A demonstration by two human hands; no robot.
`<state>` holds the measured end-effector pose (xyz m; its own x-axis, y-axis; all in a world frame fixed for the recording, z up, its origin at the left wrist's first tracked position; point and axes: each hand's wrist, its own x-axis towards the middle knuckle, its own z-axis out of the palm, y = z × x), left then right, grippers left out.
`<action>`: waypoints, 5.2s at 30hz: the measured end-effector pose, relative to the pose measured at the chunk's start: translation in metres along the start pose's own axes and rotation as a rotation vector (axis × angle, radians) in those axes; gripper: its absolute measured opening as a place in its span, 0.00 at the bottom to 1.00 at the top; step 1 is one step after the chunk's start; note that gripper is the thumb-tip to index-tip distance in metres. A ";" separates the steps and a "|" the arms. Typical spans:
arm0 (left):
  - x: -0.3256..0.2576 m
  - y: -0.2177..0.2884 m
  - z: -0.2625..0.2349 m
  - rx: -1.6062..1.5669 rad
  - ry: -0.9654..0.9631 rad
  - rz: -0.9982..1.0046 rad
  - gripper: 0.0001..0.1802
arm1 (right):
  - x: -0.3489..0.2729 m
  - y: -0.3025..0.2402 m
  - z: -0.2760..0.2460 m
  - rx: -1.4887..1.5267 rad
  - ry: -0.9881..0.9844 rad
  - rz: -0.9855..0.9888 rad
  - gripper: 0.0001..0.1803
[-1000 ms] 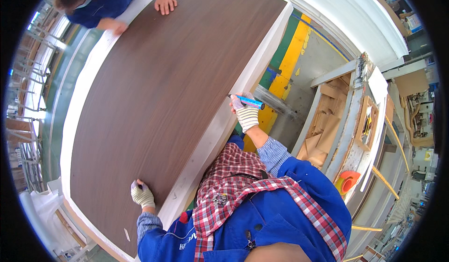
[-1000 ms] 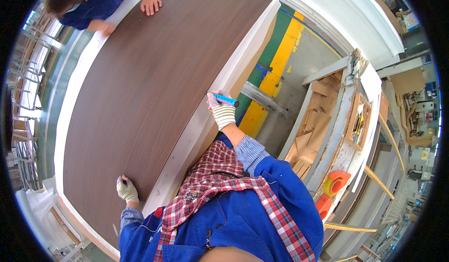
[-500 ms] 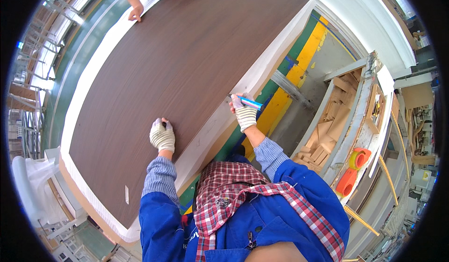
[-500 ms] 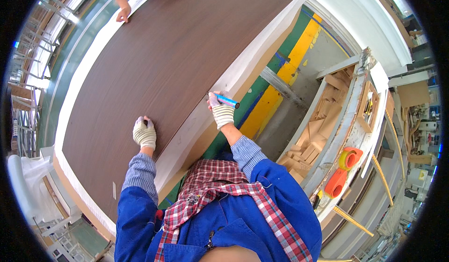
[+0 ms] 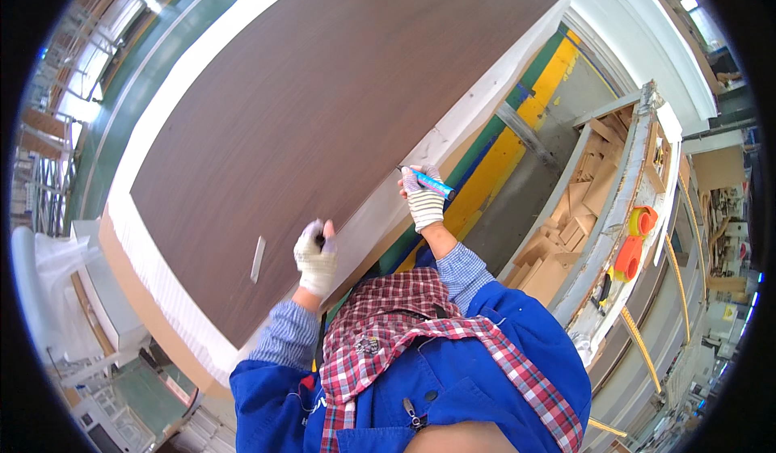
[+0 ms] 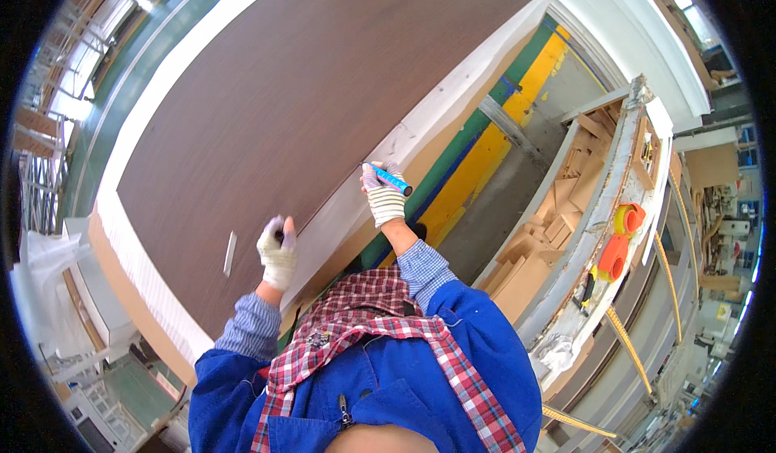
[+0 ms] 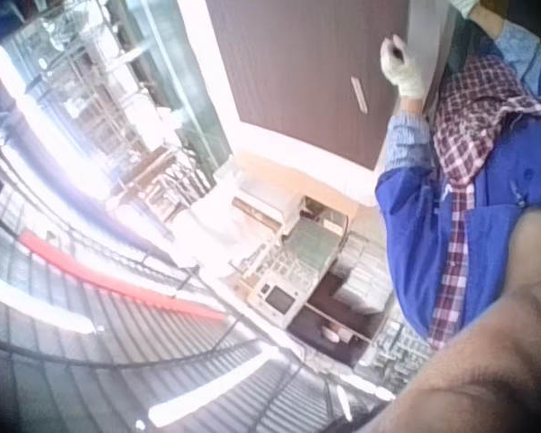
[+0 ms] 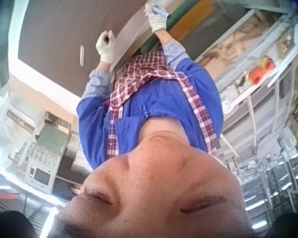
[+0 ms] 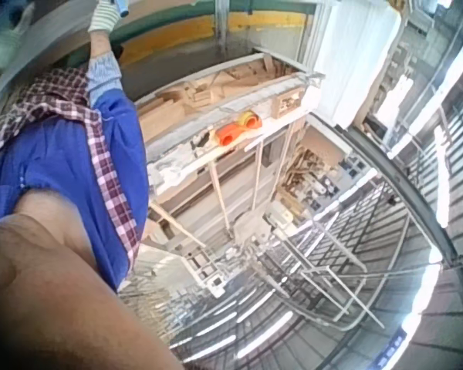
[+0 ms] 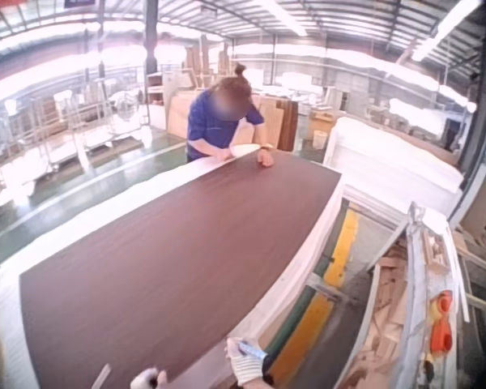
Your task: The person cuts white foam padding with a utility knife, then places it on a large brown wooden panel. They apply adhesive to the panel's edges using a spray gun and attach the foam padding. The person also marks the panel with a marker and handles various tools and materials.
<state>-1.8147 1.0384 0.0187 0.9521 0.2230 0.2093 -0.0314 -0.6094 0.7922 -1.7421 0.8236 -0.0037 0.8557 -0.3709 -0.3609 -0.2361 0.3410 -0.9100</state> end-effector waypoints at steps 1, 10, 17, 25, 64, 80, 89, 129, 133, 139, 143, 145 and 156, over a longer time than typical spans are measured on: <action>-0.022 -0.008 -0.028 -0.003 -0.032 -0.048 0.11 | -0.015 0.006 0.007 -0.016 -0.004 0.010 0.11; -0.217 -0.077 -0.196 0.165 0.080 -0.474 0.18 | -0.136 0.070 0.060 -0.076 -0.194 0.039 0.13; -0.301 -0.095 -0.247 0.103 0.167 -0.562 0.17 | -0.221 0.115 0.094 -0.124 -0.334 0.035 0.12; -0.335 -0.124 -0.302 0.099 0.129 -0.593 0.21 | -0.305 0.158 0.134 -0.237 -0.421 -0.049 0.11; -0.227 -0.049 -0.293 -0.438 -0.999 -0.328 0.15 | -0.446 0.028 0.044 -0.440 -0.861 -0.290 0.11; -0.173 0.084 -0.113 -0.570 -1.590 -0.392 0.22 | -0.356 -0.058 -0.155 -0.268 -0.817 -0.095 0.26; -0.091 0.103 -0.092 -0.474 -1.368 -0.062 0.15 | -0.294 -0.087 -0.117 -1.149 -0.797 -0.220 0.25; 0.005 -0.103 -0.130 0.404 -0.225 -0.534 0.15 | 0.236 -0.037 0.053 -0.384 -0.190 -0.396 0.17; 0.050 -0.084 -0.089 0.469 -0.415 -0.345 0.21 | 0.190 -0.054 -0.022 -0.173 -0.426 -0.239 0.07; 0.134 0.082 0.129 -0.272 -0.560 -0.349 0.27 | 0.147 -0.127 -0.135 -0.539 -0.727 -0.274 0.19; 0.133 0.231 0.286 -0.494 -0.857 -0.045 0.11 | 0.154 -0.171 -0.210 -0.495 -0.608 -0.250 0.21; 0.122 0.294 0.343 -0.563 -0.918 -0.056 0.12 | 0.160 -0.193 -0.262 -0.445 -0.414 -0.225 0.20; 0.110 0.334 0.448 -0.402 -1.128 -0.031 0.14 | 0.156 -0.190 -0.536 0.056 0.573 0.020 0.11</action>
<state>-1.5845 0.5182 0.0492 0.6778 -0.6821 -0.2746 0.0944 -0.2897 0.9525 -1.8109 0.2384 0.0035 0.4617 -0.7673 -0.4451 -0.2111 0.3923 -0.8953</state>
